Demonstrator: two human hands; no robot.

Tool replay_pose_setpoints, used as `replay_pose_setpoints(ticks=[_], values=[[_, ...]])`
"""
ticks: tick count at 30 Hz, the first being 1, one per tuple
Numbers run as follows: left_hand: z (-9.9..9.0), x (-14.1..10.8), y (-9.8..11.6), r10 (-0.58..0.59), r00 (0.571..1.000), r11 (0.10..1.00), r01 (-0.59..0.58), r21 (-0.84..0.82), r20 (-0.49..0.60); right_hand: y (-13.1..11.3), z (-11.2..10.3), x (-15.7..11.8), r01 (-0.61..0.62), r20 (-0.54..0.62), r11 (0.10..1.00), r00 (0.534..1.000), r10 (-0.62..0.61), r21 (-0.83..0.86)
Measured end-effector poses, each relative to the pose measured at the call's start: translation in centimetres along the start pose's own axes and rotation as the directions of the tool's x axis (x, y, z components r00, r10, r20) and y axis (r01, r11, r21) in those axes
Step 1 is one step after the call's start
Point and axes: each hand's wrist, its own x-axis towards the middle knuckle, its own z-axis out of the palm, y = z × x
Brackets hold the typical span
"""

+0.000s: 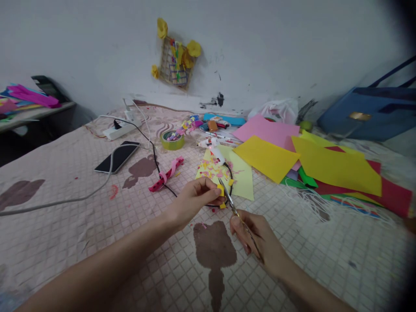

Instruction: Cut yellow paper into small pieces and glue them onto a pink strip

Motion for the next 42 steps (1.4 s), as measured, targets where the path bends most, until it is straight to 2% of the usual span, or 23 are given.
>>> replay_pose_setpoints(ticks=[8,11,14,16,18,20,22,24,26,27,28,29,30,32,33,34,35,37,39,42], values=[[0.0,0.0,0.0,0.006,1.0,1.0,-0.006,0.012,0.005,0.0,0.1,0.4,-0.031,-0.01,0.998,0.999,0.032,0.06],[-0.1,0.0,-0.2,0.033,0.999,0.998,-0.034,0.06,0.017,-0.2,-0.1,0.6,-0.051,-0.009,0.98,0.998,0.054,0.191],[-0.2,-0.1,-0.1,0.165,0.98,0.961,-0.186,0.206,0.116,-0.4,-0.4,0.7,-0.04,0.029,0.914,0.999,0.031,0.404],[-0.2,-0.3,0.1,0.303,0.925,0.855,-0.371,0.363,0.231,-0.5,-0.6,0.8,-0.054,0.083,0.845,0.997,0.011,0.531],[-0.2,-0.5,0.4,0.416,0.831,0.671,-0.554,0.492,0.369,-0.6,-0.7,0.8,-0.077,0.146,0.784,0.989,-0.018,0.615],[-0.2,-0.7,0.6,0.465,0.738,0.497,-0.675,0.545,0.489,-0.7,-0.6,0.9,-0.102,0.198,0.725,0.979,-0.049,0.681],[-0.2,-0.9,0.7,0.483,0.669,0.373,-0.741,0.559,0.565,-0.7,-0.6,0.9,-0.138,0.244,0.672,0.967,-0.066,0.728],[-0.2,-1.0,0.6,0.493,0.622,0.28,-0.776,0.565,0.608,-0.5,-0.6,1.0,-0.166,0.271,0.638,0.96,-0.07,0.752],[-0.3,-1.0,0.5,0.495,0.587,0.224,-0.799,0.559,0.641,-0.3,-0.5,1.1,-0.156,0.261,0.645,0.963,-0.07,0.748],[-0.3,-0.9,0.5,0.49,0.584,0.223,-0.802,0.554,0.648,-0.2,-0.5,1.1,-0.135,0.244,0.66,0.967,-0.076,0.739],[-0.3,-0.9,0.5,0.485,0.597,0.247,-0.794,0.555,0.639,0.0,-0.5,1.1,-0.106,0.219,0.679,0.972,-0.083,0.726],[-0.3,-0.8,0.5,0.48,0.632,0.298,-0.77,0.564,0.608,0.1,-0.5,1.1,-0.07,0.186,0.707,0.979,-0.089,0.704],[-0.2,-0.7,0.5,0.469,0.689,0.375,-0.722,0.581,0.553,0.1,-0.5,1.1,-0.026,0.141,0.744,0.986,-0.092,0.667],[-0.1,-0.6,0.4,0.389,0.832,0.581,-0.555,0.596,0.395,0.2,-0.5,1.0,0.073,0.012,0.829,0.995,-0.096,0.555],[0.0,-0.5,0.3,0.311,0.894,0.683,-0.446,0.578,0.323,0.2,-0.6,0.9,0.114,-0.057,0.869,0.993,-0.099,0.482],[0.1,-0.5,0.2,0.213,0.938,0.77,-0.334,0.544,0.275,0.2,-0.6,0.9,0.143,-0.114,0.902,0.988,-0.105,0.408],[0.2,-0.5,0.1,0.112,0.961,0.833,-0.23,0.503,0.253,0.1,-0.7,0.8,0.162,-0.158,0.927,0.981,-0.114,0.338],[0.6,-0.6,-0.2,-0.039,0.97,0.897,-0.072,0.436,0.24,-0.2,-0.8,0.7,0.176,-0.208,0.961,0.969,-0.131,0.215],[0.9,-0.7,-0.4,-0.107,0.972,0.915,0.013,0.403,0.211,-0.6,-0.9,0.6,0.181,-0.223,0.977,0.963,-0.153,0.11],[1.0,-0.8,-0.6,-0.137,0.976,0.924,0.064,0.378,0.168,-0.9,-0.9,0.6,0.186,-0.217,0.982,0.96,-0.174,0.037]])
